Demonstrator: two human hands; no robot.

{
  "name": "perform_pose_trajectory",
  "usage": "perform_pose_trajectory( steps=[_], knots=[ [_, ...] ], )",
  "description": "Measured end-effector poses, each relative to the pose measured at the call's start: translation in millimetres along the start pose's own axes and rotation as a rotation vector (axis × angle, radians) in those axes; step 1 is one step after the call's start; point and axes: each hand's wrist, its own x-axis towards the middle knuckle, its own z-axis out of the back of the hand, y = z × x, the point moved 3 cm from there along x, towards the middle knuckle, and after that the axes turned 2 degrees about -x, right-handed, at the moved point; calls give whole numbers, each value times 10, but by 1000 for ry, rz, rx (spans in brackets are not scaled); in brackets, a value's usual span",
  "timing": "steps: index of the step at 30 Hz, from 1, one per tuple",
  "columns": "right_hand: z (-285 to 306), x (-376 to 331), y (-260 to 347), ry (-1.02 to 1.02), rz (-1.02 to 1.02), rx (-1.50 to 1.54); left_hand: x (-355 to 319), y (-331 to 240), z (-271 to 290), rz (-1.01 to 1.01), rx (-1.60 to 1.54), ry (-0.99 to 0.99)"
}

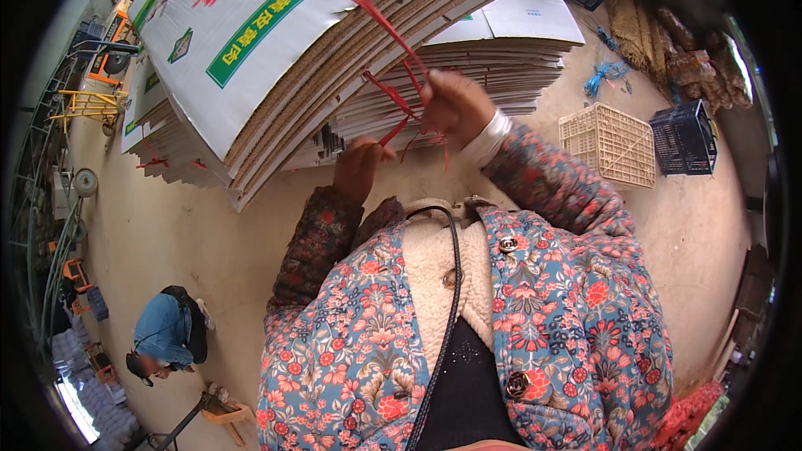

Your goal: The person unties a stack of flat cardboard boxes, takes one, and folds it into a box shape. They then use a handheld tape dispenser to apply blue tape along the seams to secure the box.

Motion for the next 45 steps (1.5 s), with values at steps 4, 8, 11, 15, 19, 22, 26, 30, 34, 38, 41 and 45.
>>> perform_pose_trajectory(
  steps=[4, 8, 11, 15, 19, 22, 26, 30, 34, 38, 41, 45],
  knots=[
    [-80, 55, -339, 129, 68, 53, 130, -476, 268, -299, 397, -286],
    [-134, 13, -320, 186, 124, -14, 571, -701, 352, -471, 800, -171],
    [-130, -73, -241, 108, 183, 84, 813, -607, 279, -651, 826, 117],
    [-133, -103, -136, -11, 545, -364, 924, -441, 209, -836, 741, 15],
    [-302, -154, 144, -92, 961, -1051, 1042, -308, 148, -911, 728, -10],
    [-448, -349, 461, -10, 695, -576, 1114, -251, 226, -972, 768, -56],
    [-496, -835, 794, 55, 275, -233, 934, -141, 363, -972, 856, -26],
    [-378, -1083, 1192, 134, 359, -338, 732, -161, 354, -847, 739, 47],
    [-52, -1304, 1261, 215, 396, -229, 564, -99, 166, -945, 788, 239],
    [503, -1636, 1101, 59, 368, -171, 466, 98, -61, -847, 668, 275],
    [1031, -1757, 868, -121, 289, -13, 406, 235, -115, -757, 726, 79],
    [1689, -1818, 223, -306, 200, 70, 479, 404, -83, -858, 780, 261]
  ],
)
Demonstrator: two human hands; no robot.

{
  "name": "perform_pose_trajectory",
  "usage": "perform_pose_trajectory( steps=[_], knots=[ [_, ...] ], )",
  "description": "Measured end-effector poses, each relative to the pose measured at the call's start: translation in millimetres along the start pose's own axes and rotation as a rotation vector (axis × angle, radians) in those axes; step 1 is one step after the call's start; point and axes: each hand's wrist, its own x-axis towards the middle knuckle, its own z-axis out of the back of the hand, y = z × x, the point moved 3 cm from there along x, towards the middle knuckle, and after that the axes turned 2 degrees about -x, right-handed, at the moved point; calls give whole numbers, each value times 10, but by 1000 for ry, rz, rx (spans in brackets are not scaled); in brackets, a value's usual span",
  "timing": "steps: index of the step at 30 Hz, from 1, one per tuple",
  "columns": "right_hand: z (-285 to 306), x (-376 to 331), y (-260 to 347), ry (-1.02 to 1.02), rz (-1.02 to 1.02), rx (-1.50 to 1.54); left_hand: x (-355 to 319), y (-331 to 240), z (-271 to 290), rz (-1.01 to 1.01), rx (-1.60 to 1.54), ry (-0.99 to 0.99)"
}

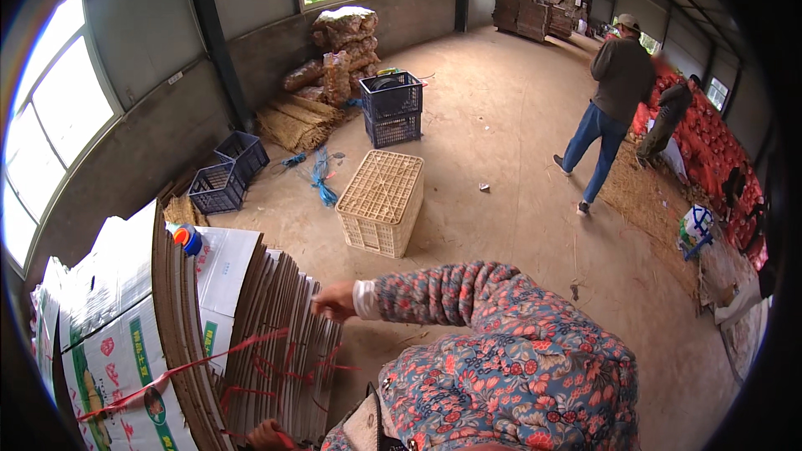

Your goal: The person unties a stack of flat cardboard boxes, takes one, and folds it into a box shape. They then use a handheld tape dispenser to apply blue tape along the seams to secure the box.

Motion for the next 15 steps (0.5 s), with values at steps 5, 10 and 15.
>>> perform_pose_trajectory(
  steps=[5, 10, 15],
  knots=[
    [742, -320, -1205, -415, -224, -42, 67, 9, -89, 2, -107, 72],
    [1279, -619, -1979, -319, -238, -350, 657, -560, -212, 37, -172, 54],
    [1910, -847, -1786, -299, -113, -421, 1418, -1191, -375, 113, -417, 150]
  ],
)
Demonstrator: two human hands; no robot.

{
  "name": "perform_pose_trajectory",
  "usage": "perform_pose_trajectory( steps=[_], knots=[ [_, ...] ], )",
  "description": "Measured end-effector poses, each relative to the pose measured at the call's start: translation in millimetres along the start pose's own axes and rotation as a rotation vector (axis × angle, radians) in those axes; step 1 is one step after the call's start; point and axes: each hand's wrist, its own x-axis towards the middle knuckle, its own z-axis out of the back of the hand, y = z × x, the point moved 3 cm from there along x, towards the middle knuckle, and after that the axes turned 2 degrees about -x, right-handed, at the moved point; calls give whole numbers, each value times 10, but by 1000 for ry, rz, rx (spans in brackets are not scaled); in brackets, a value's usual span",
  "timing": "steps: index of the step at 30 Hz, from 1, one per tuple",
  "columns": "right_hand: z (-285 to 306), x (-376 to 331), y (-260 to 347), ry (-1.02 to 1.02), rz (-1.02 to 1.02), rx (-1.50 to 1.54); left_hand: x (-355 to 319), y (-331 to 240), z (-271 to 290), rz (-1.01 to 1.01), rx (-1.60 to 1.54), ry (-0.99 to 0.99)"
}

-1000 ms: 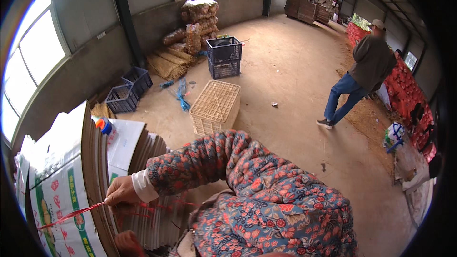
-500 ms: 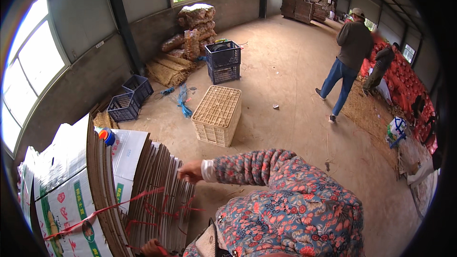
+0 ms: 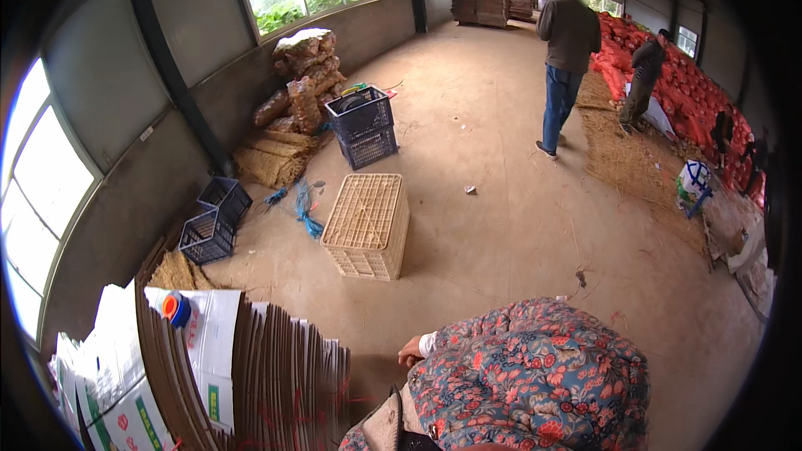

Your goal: The person unties a stack of flat cardboard boxes, takes one, and folds it into a box shape. They then use a handheld tape dispenser to apply blue tape along the seams to secure the box.

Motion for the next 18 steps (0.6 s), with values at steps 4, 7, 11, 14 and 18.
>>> perform_pose_trajectory(
  steps=[4, 7, 11, 14, 18],
  knots=[
    [464, -127, 134, -102, -38, 69, 511, -405, -492, 204, -371, 135],
    [684, -223, 245, -147, 24, -7, 950, -763, -1003, 384, -718, 243],
    [1045, -494, 272, -155, 251, -112, 1483, -1250, -1751, 603, -1117, 414],
    [1390, -882, 104, -290, 158, -206, 1799, -1703, -2288, 721, -1302, 556],
    [1661, -1422, 39, -521, 122, -239, 2329, -3077, -2908, 922, -1473, 612]
  ],
)
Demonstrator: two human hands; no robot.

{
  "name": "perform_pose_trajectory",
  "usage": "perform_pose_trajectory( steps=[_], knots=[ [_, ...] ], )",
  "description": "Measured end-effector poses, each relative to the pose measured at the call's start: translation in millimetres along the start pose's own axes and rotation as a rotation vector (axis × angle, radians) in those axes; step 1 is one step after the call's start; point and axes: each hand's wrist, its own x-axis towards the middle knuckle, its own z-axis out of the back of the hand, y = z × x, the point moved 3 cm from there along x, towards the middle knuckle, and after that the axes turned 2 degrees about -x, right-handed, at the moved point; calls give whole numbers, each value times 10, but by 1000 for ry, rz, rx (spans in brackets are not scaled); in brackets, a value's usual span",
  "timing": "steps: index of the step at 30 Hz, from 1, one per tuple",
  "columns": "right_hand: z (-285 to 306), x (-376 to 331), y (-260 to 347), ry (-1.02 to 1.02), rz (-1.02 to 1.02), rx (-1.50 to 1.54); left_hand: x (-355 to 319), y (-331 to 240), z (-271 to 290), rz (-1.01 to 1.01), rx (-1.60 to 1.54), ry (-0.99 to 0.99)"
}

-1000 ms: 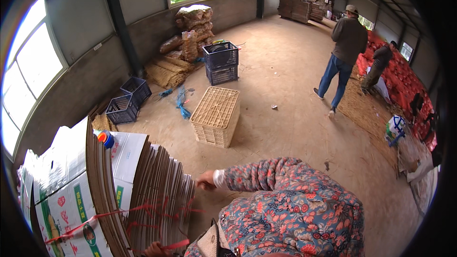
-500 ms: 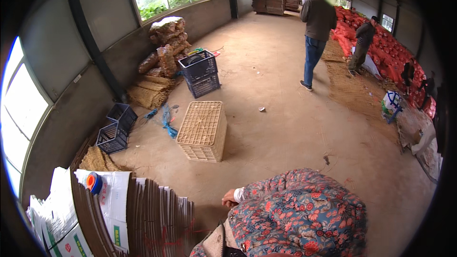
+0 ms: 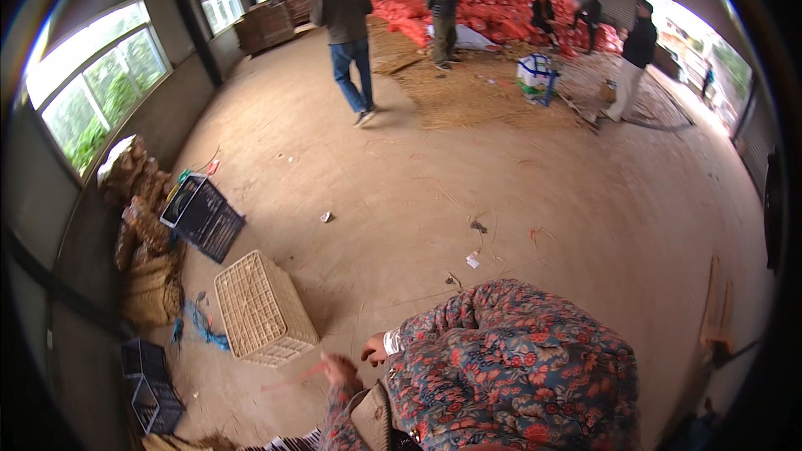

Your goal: The person unties a stack of flat cardboard boxes, takes one, and folds it into a box shape. They then use a handheld tape dispenser to apply blue tape along the seams to secure the box.

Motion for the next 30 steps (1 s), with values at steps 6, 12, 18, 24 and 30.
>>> perform_pose_trajectory(
  steps=[6, 12, 18, 24, 30],
  knots=[
    [304, -200, 411, -17, 191, -85, -556, -366, -2281, 47, -126, 833],
    [317, -305, 911, -12, 406, -480, -1134, -441, -2653, 97, -67, 1145],
    [-64, -165, 1109, -147, 549, 83, -273, -1117, -2346, -13, -128, 775],
    [-545, 300, 763, 112, 123, 1059, 697, -1473, -1432, -200, -26, 519],
    [63, 365, -461, -622, -127, 1501, 669, -447, 87, 295, 697, 886]
  ],
)
